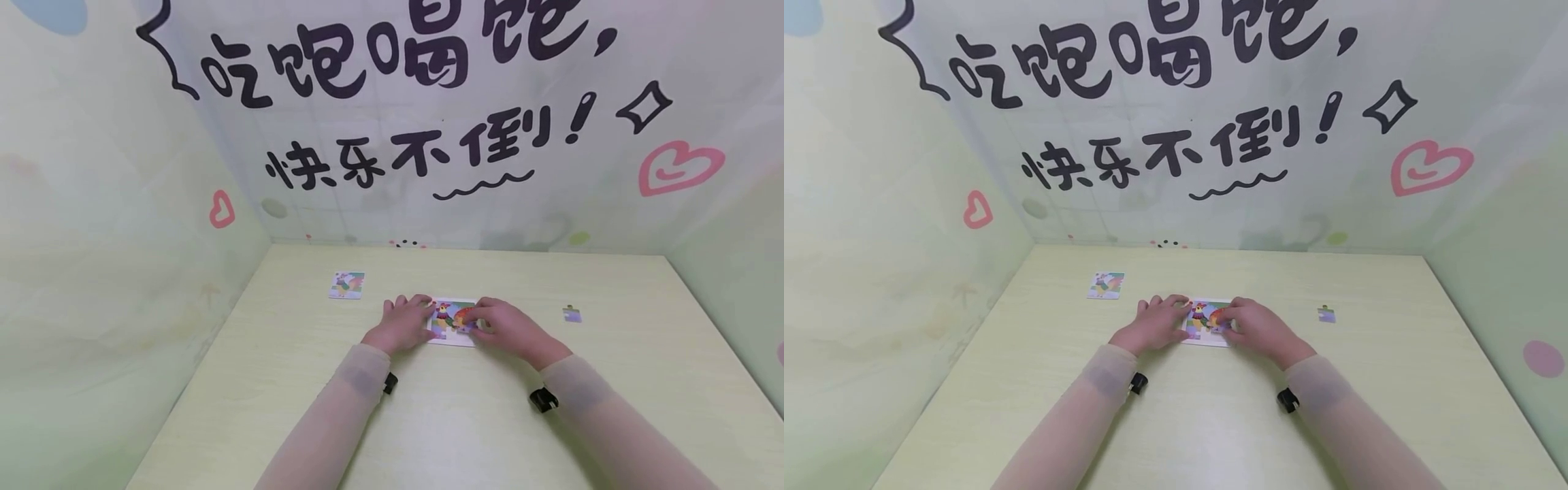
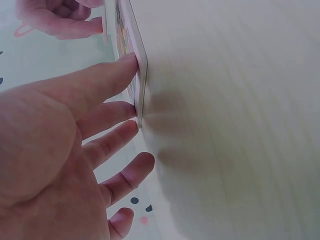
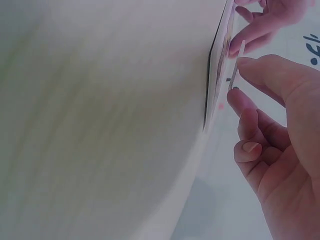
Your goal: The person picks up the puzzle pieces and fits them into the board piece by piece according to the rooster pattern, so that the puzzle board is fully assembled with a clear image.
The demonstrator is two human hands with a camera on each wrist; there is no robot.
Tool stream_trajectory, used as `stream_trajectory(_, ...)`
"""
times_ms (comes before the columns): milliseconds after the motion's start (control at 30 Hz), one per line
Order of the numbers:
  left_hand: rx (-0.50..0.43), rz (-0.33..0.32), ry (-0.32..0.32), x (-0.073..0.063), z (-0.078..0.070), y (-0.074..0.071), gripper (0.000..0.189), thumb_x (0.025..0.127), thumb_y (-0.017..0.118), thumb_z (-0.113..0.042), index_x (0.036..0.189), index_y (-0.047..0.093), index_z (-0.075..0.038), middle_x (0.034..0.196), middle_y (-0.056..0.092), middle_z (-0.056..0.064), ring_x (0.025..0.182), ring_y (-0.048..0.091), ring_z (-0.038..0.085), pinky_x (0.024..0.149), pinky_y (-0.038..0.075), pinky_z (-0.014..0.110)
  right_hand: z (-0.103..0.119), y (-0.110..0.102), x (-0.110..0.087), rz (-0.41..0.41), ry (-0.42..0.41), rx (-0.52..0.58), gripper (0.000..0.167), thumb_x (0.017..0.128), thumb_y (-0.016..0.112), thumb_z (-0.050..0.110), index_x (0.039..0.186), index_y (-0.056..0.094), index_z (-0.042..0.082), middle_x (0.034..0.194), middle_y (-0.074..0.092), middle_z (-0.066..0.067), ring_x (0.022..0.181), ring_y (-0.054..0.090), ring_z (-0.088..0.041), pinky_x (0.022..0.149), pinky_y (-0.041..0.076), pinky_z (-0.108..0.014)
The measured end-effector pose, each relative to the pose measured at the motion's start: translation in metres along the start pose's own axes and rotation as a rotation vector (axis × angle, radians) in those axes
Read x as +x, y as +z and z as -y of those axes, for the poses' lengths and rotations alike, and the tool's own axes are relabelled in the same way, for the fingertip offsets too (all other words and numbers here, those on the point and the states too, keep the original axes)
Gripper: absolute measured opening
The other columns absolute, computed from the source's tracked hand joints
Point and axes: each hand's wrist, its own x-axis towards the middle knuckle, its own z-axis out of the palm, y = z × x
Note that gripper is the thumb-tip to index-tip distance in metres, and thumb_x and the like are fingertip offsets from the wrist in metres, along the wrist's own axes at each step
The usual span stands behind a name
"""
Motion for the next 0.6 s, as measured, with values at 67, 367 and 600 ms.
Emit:
stream_trajectory(67, 0.005, 0.002, -0.002, 0.0, -0.001, -0.001, 0.065, 0.098, 0.068, -0.046, 0.156, 0.047, -0.025, 0.166, 0.035, -0.007, 0.13, 0.042, 0.024, 0.099, 0.03, 0.044, 0.003, 0.002, 0.001, 0.004, -0.01, 0.006, 0.017, 0.091, 0.079, 0.017, 0.108, 0.079, 0.016, 0.107, 0.069, -0.003, 0.089, 0.062, -0.016, 0.084, 0.056, -0.04)
stream_trajectory(367, 0.012, 0.003, -0.002, 0.002, -0.001, 0.0, 0.065, 0.098, 0.068, -0.046, 0.156, 0.047, -0.026, 0.167, 0.035, -0.007, 0.129, 0.042, 0.024, 0.099, 0.03, 0.044, 0.009, 0.009, 0.003, 0.011, -0.072, -0.064, 0.013, 0.093, 0.077, 0.017, 0.106, 0.08, 0.016, 0.116, 0.072, -0.006, 0.107, 0.068, -0.025, 0.094, 0.056, -0.046)
stream_trajectory(600, 0.013, -0.002, 0.007, 0.002, 0.001, 0.0, 0.065, 0.098, 0.067, -0.047, 0.156, 0.047, -0.025, 0.166, 0.036, -0.007, 0.124, 0.042, 0.023, 0.096, 0.03, 0.043, 0.013, 0.011, 0.005, 0.025, -0.092, -0.094, 0.015, 0.092, 0.079, 0.017, 0.106, 0.082, 0.016, 0.111, 0.072, -0.004, 0.103, 0.067, -0.022, 0.092, 0.057, -0.044)
